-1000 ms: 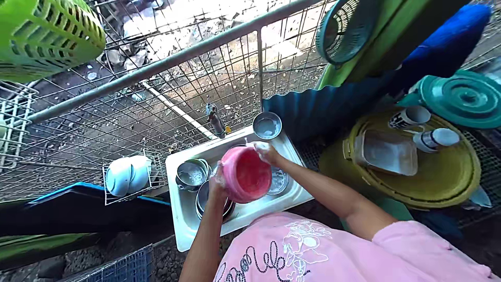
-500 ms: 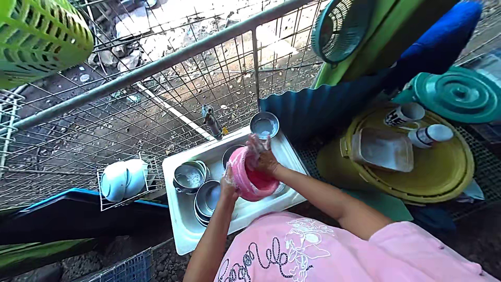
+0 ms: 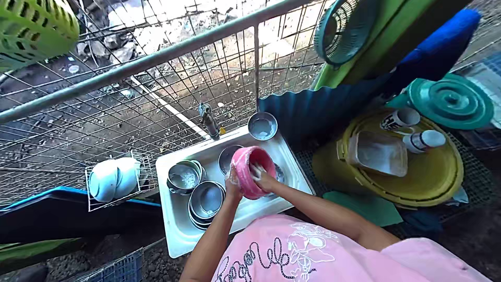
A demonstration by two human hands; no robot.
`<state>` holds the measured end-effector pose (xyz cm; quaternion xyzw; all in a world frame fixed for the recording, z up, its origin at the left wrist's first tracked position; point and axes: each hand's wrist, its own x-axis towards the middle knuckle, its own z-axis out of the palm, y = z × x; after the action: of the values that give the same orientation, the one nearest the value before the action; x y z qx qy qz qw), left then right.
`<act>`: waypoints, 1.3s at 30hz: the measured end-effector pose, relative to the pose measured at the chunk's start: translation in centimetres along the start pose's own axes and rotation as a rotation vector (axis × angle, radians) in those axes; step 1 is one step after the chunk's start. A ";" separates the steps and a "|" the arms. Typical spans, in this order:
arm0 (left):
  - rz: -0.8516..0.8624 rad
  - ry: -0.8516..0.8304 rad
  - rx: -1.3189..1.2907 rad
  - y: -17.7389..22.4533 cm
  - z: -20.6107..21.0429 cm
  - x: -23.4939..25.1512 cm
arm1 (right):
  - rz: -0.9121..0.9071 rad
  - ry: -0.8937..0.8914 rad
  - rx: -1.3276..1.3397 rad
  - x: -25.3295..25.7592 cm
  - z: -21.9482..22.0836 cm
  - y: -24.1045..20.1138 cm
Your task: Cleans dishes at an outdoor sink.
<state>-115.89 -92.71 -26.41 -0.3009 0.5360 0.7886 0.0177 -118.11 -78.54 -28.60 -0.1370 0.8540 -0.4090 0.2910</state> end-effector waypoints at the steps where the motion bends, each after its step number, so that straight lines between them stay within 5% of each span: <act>1: -0.015 0.011 -0.029 -1.2 0.3 0.1 | 0.009 -0.012 0.076 -1.4 -0.1 -0.2; 5: -0.079 0.009 0.013 -6.7 1.0 0.9 | 0.047 0.077 0.191 -4.8 -0.5 1.1; 9: -0.054 -0.027 0.511 -8.8 0.4 3.6 | 0.120 0.284 0.218 -5.7 -4.1 2.5; 14: 0.156 -0.132 1.088 -7.8 -1.9 7.0 | 0.392 0.786 0.304 -9.6 -15.6 6.2; 17: 0.048 -0.231 1.549 -6.9 -2.1 7.7 | 0.606 0.995 0.220 -12.3 -22.9 11.9; 20: -0.205 -0.316 1.878 -6.2 -2.1 8.1 | 0.833 0.911 -0.029 -14.1 -27.6 18.7; 24: -0.265 -0.359 2.067 -4.6 -1.2 8.5 | 1.006 0.480 -0.178 -13.9 -28.6 24.2; 32: -0.165 -0.527 1.875 3.4 -0.6 10.1 | 0.858 0.476 -0.352 -14.4 -28.1 27.3; 36: -0.100 -0.527 1.525 4.7 -3.2 12.2 | 0.945 0.753 -0.210 -15.1 -28.5 27.5; 39: -0.168 -0.420 1.092 5.1 -4.3 11.2 | 0.930 0.611 -0.209 -14.8 -28.2 28.3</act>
<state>-124.86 -101.86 -28.70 -0.1271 0.8237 0.4372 0.3379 -123.44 -36.33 -30.93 0.3499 0.9059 -0.1721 0.1652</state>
